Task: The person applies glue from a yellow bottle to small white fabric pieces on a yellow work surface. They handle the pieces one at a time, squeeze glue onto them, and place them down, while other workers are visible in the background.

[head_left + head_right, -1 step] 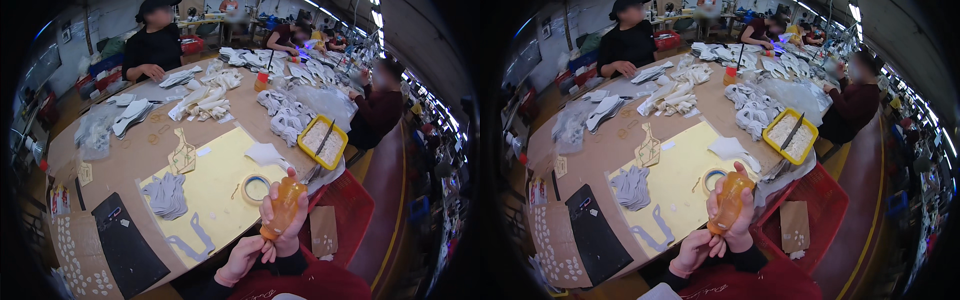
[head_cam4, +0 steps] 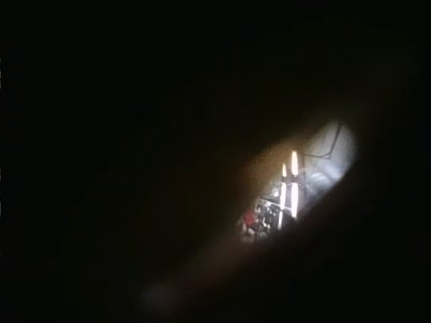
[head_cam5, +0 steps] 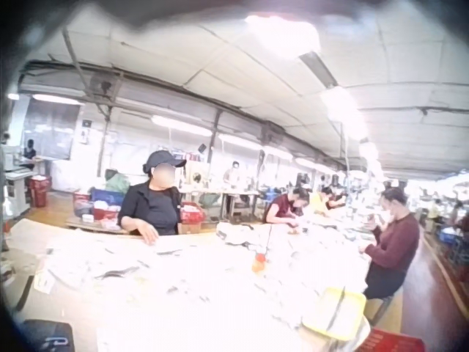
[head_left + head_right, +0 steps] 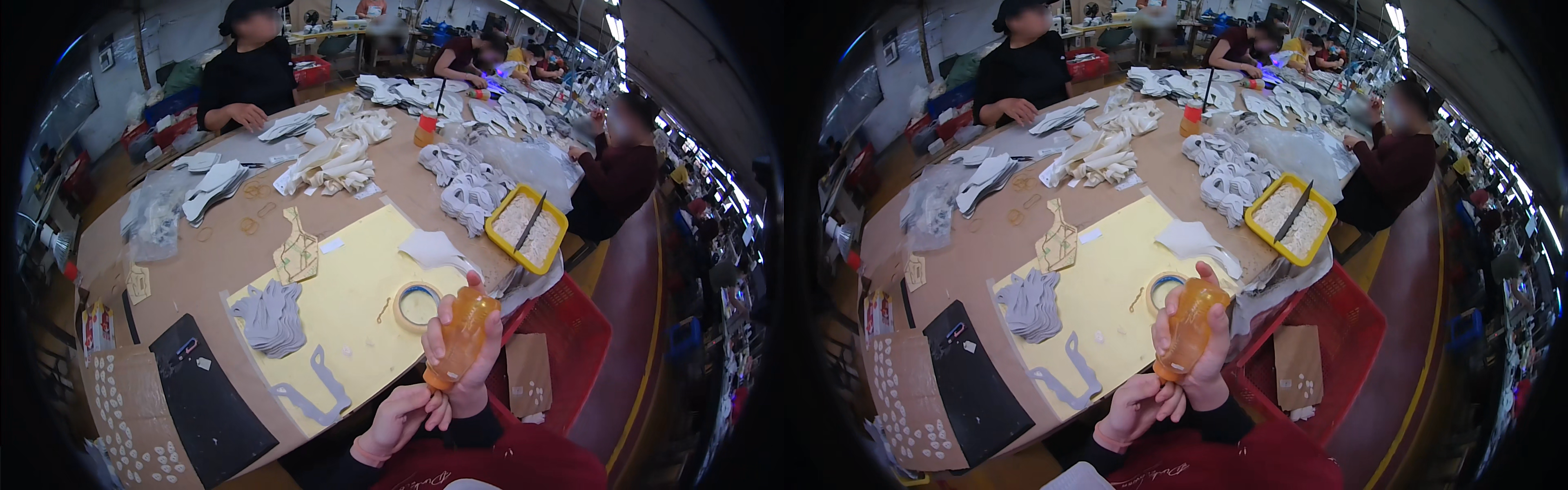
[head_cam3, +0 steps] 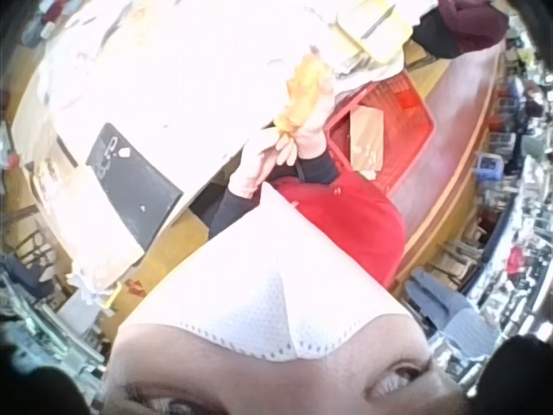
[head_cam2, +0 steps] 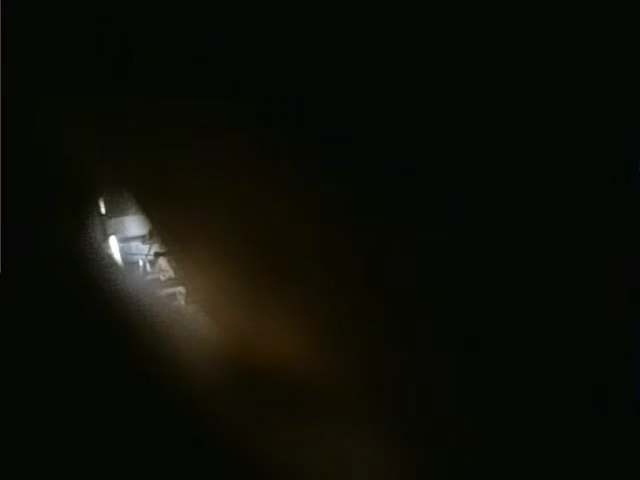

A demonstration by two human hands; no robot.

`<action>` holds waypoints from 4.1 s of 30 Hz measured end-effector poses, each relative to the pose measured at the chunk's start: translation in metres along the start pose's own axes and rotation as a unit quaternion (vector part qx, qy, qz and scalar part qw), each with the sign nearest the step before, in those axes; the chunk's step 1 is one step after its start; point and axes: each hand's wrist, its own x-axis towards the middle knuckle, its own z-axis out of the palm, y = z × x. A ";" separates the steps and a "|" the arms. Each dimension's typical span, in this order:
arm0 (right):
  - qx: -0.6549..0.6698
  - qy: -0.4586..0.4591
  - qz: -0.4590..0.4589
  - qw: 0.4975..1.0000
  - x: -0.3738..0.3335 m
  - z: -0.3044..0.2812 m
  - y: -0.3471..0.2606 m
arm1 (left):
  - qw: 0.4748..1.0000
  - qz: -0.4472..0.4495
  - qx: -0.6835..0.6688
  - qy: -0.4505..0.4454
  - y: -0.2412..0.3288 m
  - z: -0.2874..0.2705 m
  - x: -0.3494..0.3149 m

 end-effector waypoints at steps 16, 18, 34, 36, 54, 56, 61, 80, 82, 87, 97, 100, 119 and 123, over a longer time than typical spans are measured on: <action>-0.084 0.123 -0.098 0.984 0.008 -0.005 0.000 | 0.814 0.149 0.524 0.203 0.012 -0.003 0.004; -0.093 0.113 -0.085 0.986 0.007 -0.005 0.001 | 0.760 0.199 0.561 0.261 0.011 0.001 0.006; -0.093 0.132 -0.048 0.986 -0.009 -0.029 -0.016 | 0.790 0.148 0.584 0.113 -0.004 0.006 0.017; -0.088 0.129 -0.037 0.987 -0.010 -0.029 -0.018 | 0.883 0.037 0.458 0.098 -0.005 0.007 0.014; 0.027 0.282 -0.083 0.955 0.021 -0.086 -0.053 | 0.985 0.033 0.060 0.161 -0.036 -0.007 0.002; 0.016 0.276 -0.118 0.954 0.017 -0.086 -0.060 | 0.961 0.064 0.161 0.218 -0.036 -0.011 0.002; 0.036 0.300 -0.091 0.949 0.012 -0.084 -0.045 | 0.844 0.184 0.460 0.206 -0.017 -0.004 0.023; -0.144 0.244 -0.033 0.959 -0.006 -0.057 -0.030 | 0.892 0.042 0.428 0.138 -0.023 -0.001 0.039; -0.134 0.234 -0.027 0.962 -0.005 -0.056 -0.031 | 0.976 -0.018 0.177 0.122 -0.033 -0.006 0.037; -0.108 0.229 -0.013 0.967 -0.004 -0.060 -0.033 | 0.995 -0.014 0.044 0.092 -0.037 -0.006 0.036; -0.147 0.246 -0.037 0.957 -0.001 -0.056 -0.023 | 0.991 -0.033 0.003 0.130 -0.033 -0.010 0.028; -0.153 0.240 -0.042 0.958 0.000 -0.060 -0.023 | 0.990 -0.015 0.062 0.122 -0.032 -0.018 0.025; -0.069 0.272 -0.005 0.960 0.001 -0.068 -0.017 | 0.692 0.270 0.646 0.174 -0.009 -0.021 0.031; 0.049 0.228 0.058 0.971 -0.001 -0.072 -0.015 | 0.712 0.269 0.631 0.149 -0.004 -0.023 0.031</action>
